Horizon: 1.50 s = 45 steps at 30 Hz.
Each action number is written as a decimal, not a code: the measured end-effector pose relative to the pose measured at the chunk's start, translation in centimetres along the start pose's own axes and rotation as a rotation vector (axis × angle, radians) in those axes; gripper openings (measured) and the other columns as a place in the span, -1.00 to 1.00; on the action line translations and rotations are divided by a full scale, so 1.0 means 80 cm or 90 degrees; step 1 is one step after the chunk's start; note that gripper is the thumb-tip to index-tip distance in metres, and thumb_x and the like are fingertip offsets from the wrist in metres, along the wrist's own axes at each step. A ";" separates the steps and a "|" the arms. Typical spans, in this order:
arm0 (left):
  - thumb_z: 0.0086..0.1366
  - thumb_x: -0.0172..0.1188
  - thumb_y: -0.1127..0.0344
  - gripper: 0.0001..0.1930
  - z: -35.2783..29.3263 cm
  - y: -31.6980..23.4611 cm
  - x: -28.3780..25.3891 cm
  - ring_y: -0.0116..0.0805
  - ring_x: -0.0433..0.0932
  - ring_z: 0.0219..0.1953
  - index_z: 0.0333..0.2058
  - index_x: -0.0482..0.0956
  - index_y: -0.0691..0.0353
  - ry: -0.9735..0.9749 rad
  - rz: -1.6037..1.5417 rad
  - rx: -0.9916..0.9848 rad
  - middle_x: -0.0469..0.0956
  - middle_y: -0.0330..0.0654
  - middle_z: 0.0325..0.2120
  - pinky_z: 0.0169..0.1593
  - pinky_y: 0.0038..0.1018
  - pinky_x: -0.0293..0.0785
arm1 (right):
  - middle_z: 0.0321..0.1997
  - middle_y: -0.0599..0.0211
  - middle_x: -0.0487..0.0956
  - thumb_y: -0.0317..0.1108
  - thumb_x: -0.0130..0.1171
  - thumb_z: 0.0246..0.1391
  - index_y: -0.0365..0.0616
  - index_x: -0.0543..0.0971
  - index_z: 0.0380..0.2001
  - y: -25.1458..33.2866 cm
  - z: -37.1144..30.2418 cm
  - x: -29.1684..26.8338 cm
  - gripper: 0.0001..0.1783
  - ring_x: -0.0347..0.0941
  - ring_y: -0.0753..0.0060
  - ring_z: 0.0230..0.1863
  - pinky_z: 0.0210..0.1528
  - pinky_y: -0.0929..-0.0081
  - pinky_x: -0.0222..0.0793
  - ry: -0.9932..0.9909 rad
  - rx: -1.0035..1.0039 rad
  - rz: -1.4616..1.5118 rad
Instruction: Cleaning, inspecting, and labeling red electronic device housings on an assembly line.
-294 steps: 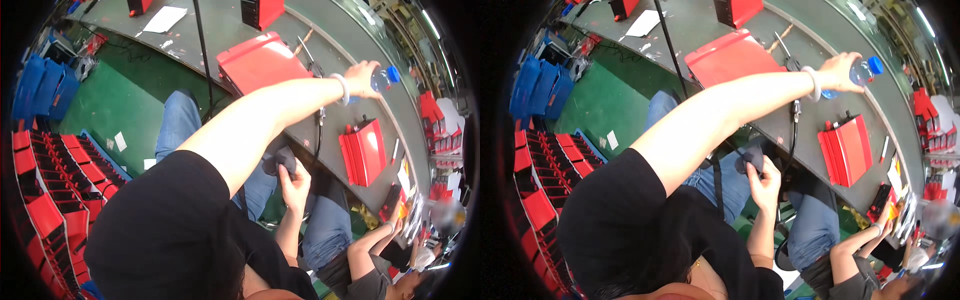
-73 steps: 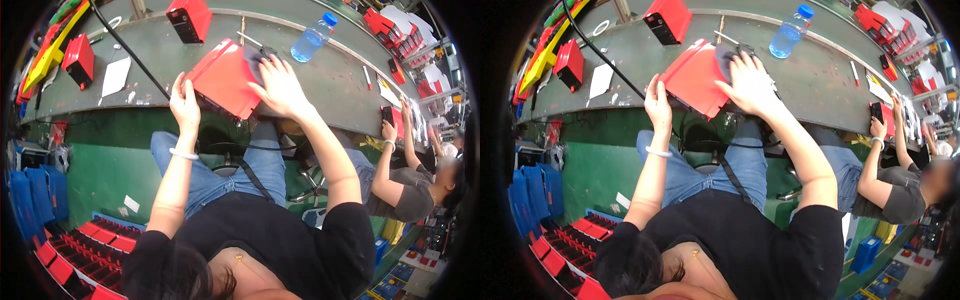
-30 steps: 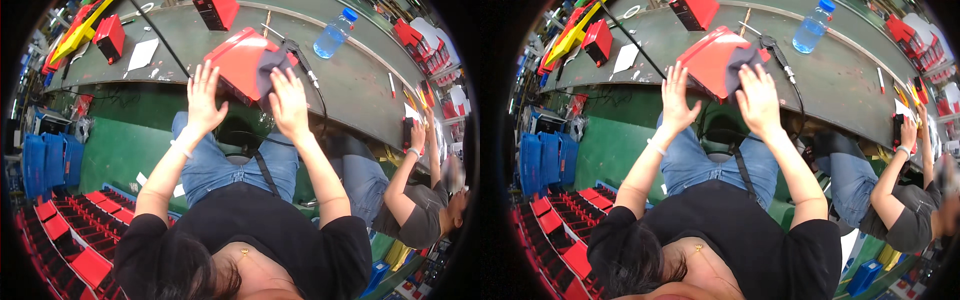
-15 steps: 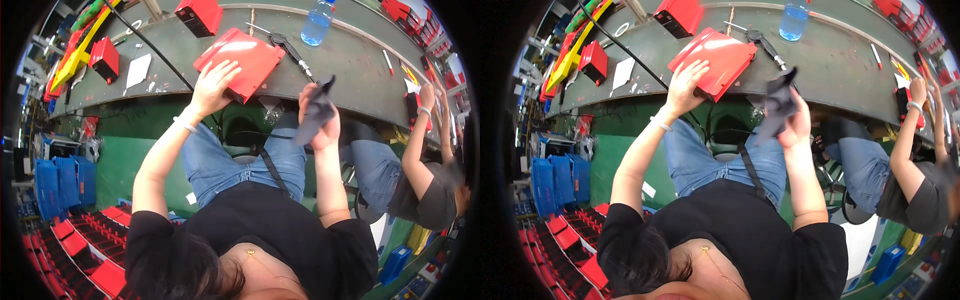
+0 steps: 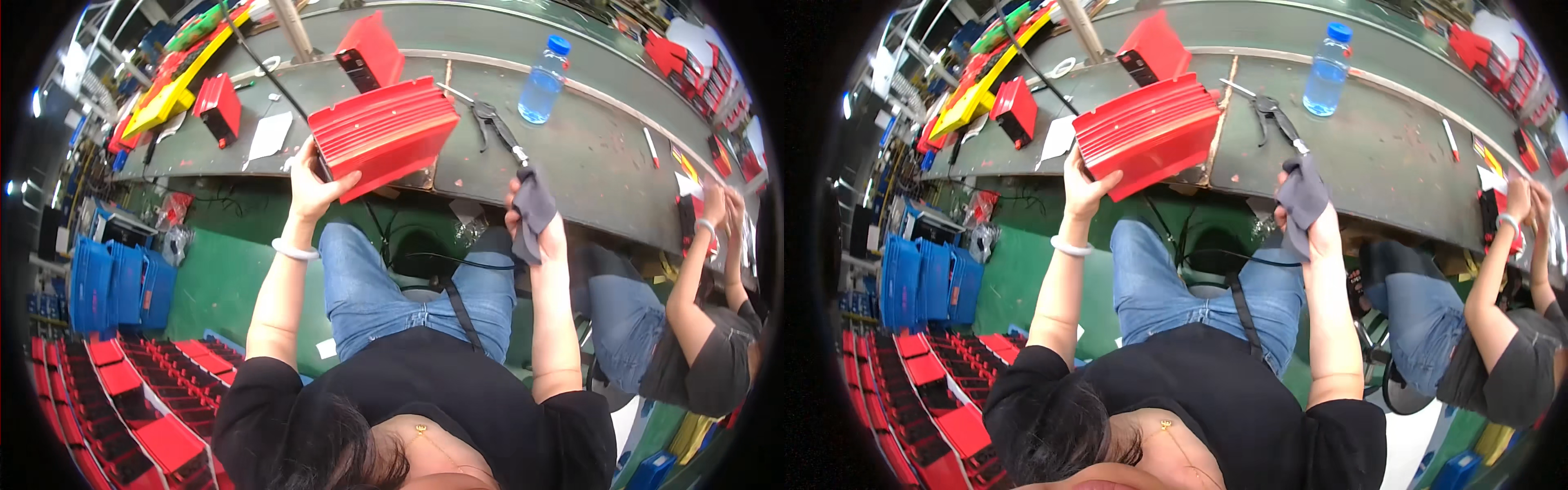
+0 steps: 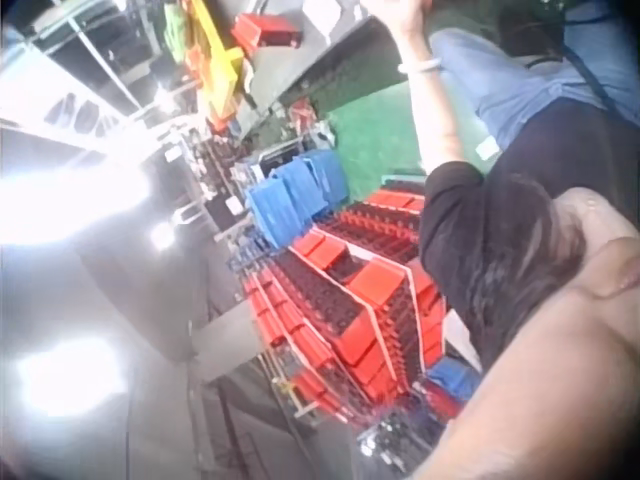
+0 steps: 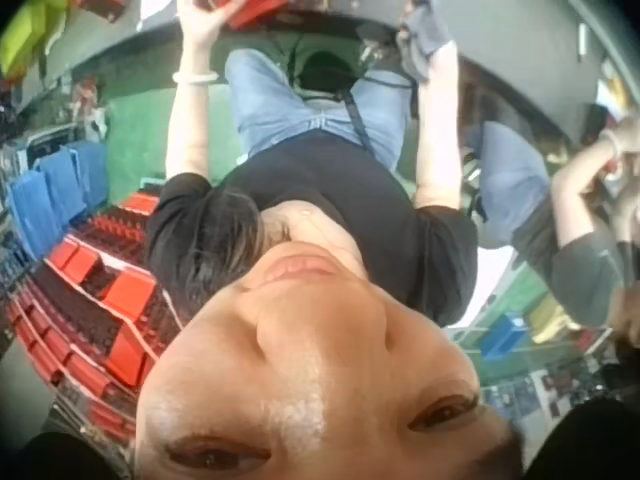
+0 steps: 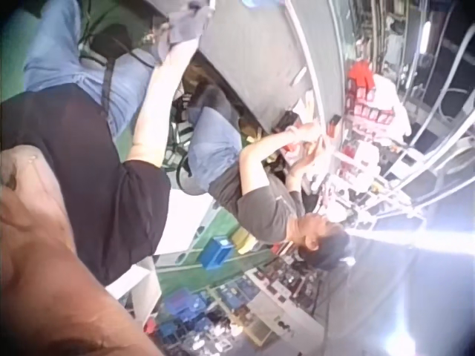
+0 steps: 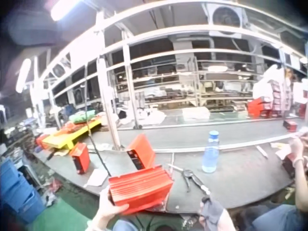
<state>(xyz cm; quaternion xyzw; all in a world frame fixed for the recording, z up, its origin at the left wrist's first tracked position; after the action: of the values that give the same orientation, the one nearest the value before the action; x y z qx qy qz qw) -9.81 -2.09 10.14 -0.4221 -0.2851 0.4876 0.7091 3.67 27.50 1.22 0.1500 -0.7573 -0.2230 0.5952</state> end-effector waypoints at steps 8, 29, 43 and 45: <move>-0.21 0.44 0.42 -0.28 -0.084 -0.014 -0.006 -0.44 0.48 -0.08 0.02 0.37 0.34 0.005 -0.079 -0.117 0.52 -0.17 -0.14 0.05 -0.49 0.37 | -0.34 0.26 0.55 -0.74 0.02 -0.29 -0.28 0.55 -0.33 0.025 0.004 0.194 -0.65 0.50 0.43 -0.29 -0.20 0.57 0.38 0.191 -0.654 -0.707; -0.14 0.41 0.35 -0.45 -0.163 -0.028 0.039 -0.46 0.51 -0.19 -0.11 0.45 0.34 -0.038 0.019 -0.183 0.54 -0.14 -0.27 -0.08 -0.52 0.42 | -0.45 0.28 0.46 -0.53 0.22 -0.15 -0.18 0.61 -0.40 -0.146 -0.065 0.246 -0.85 0.44 0.32 -0.41 -0.38 0.52 0.36 0.554 -0.422 -0.855; -0.12 0.43 0.38 -0.45 -0.168 -0.021 0.038 -0.53 0.45 -0.18 -0.10 0.45 0.35 0.072 0.027 -0.267 0.52 -0.22 -0.26 -0.05 -0.54 0.38 | -0.39 0.28 0.50 -0.48 0.26 -0.12 -0.19 0.59 -0.32 -0.132 -0.008 0.226 -0.80 0.48 0.27 -0.34 -0.29 0.45 0.39 0.549 -0.435 -1.015; -0.11 0.42 0.41 -0.45 -0.172 -0.010 0.039 -0.52 0.45 -0.16 -0.09 0.44 0.37 0.095 -0.089 -0.344 0.51 -0.22 -0.24 -0.03 -0.53 0.38 | -0.40 0.27 0.49 -0.48 0.26 -0.13 -0.20 0.58 -0.31 -0.131 -0.008 0.228 -0.78 0.48 0.27 -0.34 -0.30 0.45 0.38 0.649 -0.439 -1.030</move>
<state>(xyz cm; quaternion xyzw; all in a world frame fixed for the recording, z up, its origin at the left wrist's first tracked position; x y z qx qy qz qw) 2.93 -3.73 4.20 -0.6099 -0.3802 0.3116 0.6216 -0.65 9.45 11.19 0.5150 0.0210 -0.6744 0.5287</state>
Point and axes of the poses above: each hand's wrist, its own z-axis towards the middle knuckle, its own x-axis out of the palm, y = z × x, the point moved 7 cm from there along z, towards the middle knuckle
